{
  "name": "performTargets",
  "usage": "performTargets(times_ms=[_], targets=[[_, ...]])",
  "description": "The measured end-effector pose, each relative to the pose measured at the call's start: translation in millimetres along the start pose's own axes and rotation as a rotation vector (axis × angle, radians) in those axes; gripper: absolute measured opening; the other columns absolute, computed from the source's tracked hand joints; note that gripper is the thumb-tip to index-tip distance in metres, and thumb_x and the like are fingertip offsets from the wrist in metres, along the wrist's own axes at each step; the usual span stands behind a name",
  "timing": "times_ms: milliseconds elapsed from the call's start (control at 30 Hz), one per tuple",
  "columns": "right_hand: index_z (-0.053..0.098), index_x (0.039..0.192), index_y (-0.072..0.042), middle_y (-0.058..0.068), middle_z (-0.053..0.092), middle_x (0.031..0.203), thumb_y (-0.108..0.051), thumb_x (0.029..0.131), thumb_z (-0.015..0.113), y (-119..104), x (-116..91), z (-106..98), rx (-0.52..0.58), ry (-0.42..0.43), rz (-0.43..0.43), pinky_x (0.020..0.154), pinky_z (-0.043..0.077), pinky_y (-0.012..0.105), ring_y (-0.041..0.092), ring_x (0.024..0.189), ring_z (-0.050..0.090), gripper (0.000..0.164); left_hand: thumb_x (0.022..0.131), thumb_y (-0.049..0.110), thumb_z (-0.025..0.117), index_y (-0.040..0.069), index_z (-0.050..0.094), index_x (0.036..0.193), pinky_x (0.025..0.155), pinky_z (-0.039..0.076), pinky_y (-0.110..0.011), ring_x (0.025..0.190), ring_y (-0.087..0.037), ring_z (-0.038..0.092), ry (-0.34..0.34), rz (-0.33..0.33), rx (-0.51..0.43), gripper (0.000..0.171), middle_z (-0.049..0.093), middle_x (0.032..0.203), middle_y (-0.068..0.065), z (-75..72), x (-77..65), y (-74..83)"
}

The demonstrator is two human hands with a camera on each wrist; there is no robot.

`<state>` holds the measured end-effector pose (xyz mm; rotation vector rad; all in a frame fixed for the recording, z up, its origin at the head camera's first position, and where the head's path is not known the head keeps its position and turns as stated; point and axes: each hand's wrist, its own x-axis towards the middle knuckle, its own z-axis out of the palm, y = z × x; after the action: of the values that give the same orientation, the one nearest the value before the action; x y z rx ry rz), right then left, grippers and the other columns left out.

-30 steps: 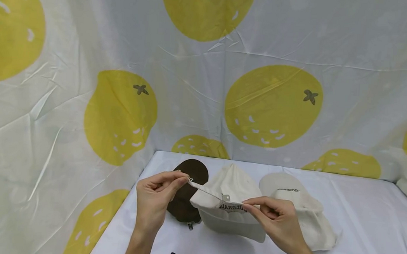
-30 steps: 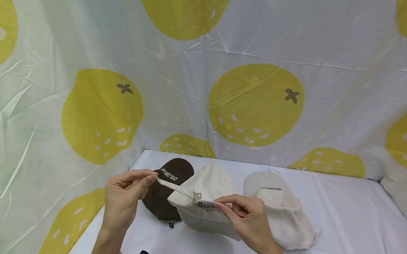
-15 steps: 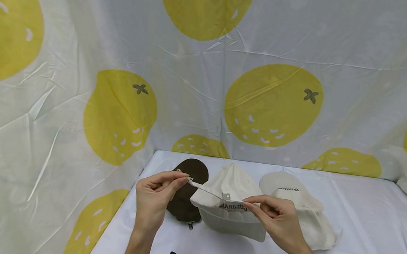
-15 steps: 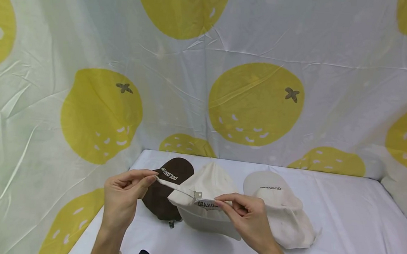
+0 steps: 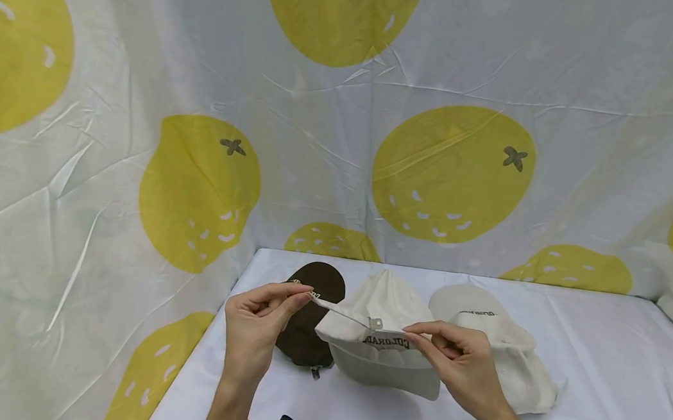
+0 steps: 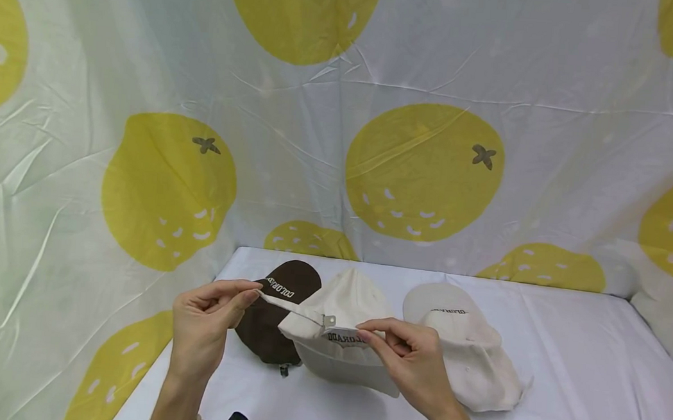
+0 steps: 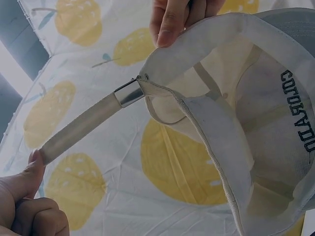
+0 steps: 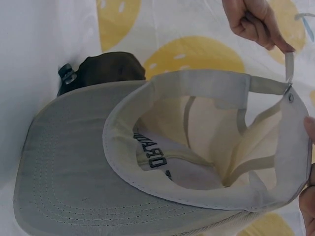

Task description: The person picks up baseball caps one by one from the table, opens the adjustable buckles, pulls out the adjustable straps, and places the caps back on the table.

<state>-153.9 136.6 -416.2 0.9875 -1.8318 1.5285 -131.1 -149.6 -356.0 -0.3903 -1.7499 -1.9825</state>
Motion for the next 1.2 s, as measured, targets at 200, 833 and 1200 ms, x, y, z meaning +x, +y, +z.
performTargets(times_ms=[200, 833, 1200], targets=[[0.080, 0.097, -0.009, -0.004, 0.021, 0.054, 0.024, 0.071, 0.078, -2.3, 0.7, 0.0, -0.012, 0.007, 0.019, 0.044, 0.023, 0.012, 0.007, 0.049, 0.014, 0.042, 0.086, -0.008, 0.078, -0.023, 0.070, 0.097, 0.053, 0.032, -0.017, 0.053, -0.014, 0.010, 0.002, 0.004, -0.001, 0.020, 0.062, 0.055, 0.009, -1.4, 0.6, -0.2], [0.079, 0.097, -0.004, -0.003, 0.020, 0.055, 0.024, 0.073, 0.078, -2.4, 1.3, -1.5, -0.020, 0.055, 0.068, 0.042, 0.027, 0.019, 0.009, 0.049, 0.014, 0.036, 0.086, -0.009, 0.077, -0.022, 0.071, 0.096, 0.053, 0.031, -0.020, 0.053, -0.015, 0.009, 0.027, 0.010, 0.004, 0.017, 0.059, 0.053, 0.008, -4.7, 2.5, -0.1], [0.079, 0.098, -0.006, -0.003, 0.022, 0.055, 0.023, 0.076, 0.076, -1.7, 1.1, -3.1, -0.043, 0.088, 0.118, 0.041, 0.023, 0.017, 0.010, 0.047, 0.015, 0.037, 0.085, -0.003, 0.081, -0.010, 0.077, 0.095, 0.065, 0.049, -0.016, 0.056, -0.015, 0.010, -0.038, 0.007, 0.072, 0.013, 0.035, 0.046, 0.003, 4.1, -1.6, -4.1]])
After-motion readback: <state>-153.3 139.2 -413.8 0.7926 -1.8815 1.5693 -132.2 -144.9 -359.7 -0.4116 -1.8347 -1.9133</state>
